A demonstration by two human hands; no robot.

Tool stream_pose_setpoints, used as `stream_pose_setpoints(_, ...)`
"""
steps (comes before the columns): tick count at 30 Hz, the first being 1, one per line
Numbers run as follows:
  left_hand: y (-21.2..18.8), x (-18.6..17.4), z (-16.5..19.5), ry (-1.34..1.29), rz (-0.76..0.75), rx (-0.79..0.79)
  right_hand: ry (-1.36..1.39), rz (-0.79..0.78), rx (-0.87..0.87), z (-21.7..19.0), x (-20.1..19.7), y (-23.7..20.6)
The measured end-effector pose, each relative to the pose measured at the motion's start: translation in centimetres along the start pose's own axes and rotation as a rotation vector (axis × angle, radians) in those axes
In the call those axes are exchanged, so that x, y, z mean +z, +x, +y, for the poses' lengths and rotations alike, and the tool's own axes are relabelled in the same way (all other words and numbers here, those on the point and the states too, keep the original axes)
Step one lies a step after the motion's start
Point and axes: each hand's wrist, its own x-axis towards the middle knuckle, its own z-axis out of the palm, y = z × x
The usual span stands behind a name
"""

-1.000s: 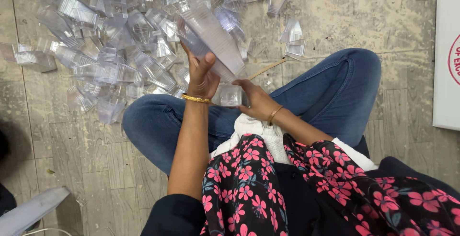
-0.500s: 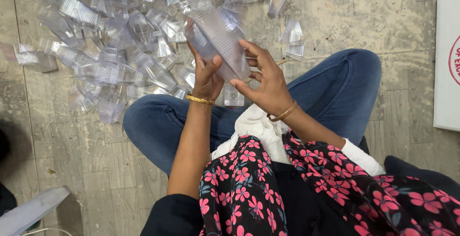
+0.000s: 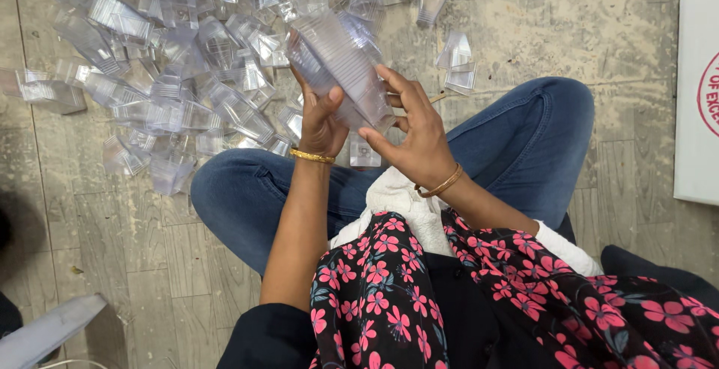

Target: The person sits on the floor and stacks loose plastic cups into nested columns, picking cups one at a time from a pile on the floor and pressing each onto a stack held in the other hand. Finished stacks are set aside near cardboard boxes on the floor.

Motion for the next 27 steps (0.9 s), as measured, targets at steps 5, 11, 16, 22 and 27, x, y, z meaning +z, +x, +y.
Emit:
stream_pose_setpoints(5, 0.1, 0.3, 0.4, -0.01, 0.009, 0.01, -0.061, 0.014, -0.033, 0.1, 0.0, -0.2)
stream_pose_setpoints(11, 0.0, 1.7, 1.0, 0.014, -0.081, -0.009, 0.049, 0.059, -0.022, 0.8, 0.1, -0.5)
stream_pose_setpoints(16, 0.0, 1.8, 1.0, 0.033, -0.163, -0.07, 0.032, 0.099, -0.006, 0.9, 0.0, -0.5)
stream_pose_setpoints(22, 0.0, 0.7, 0.6, 0.054, -0.105, -0.014, 0.055, 0.094, -0.017, 0.4, 0.0, -0.5)
stream_pose_setpoints(27, 0.2, 0.8, 0.7, 0.06, -0.099, -0.042, -0.007, 0.104, -0.028, 0.0, -0.1, -0.5)
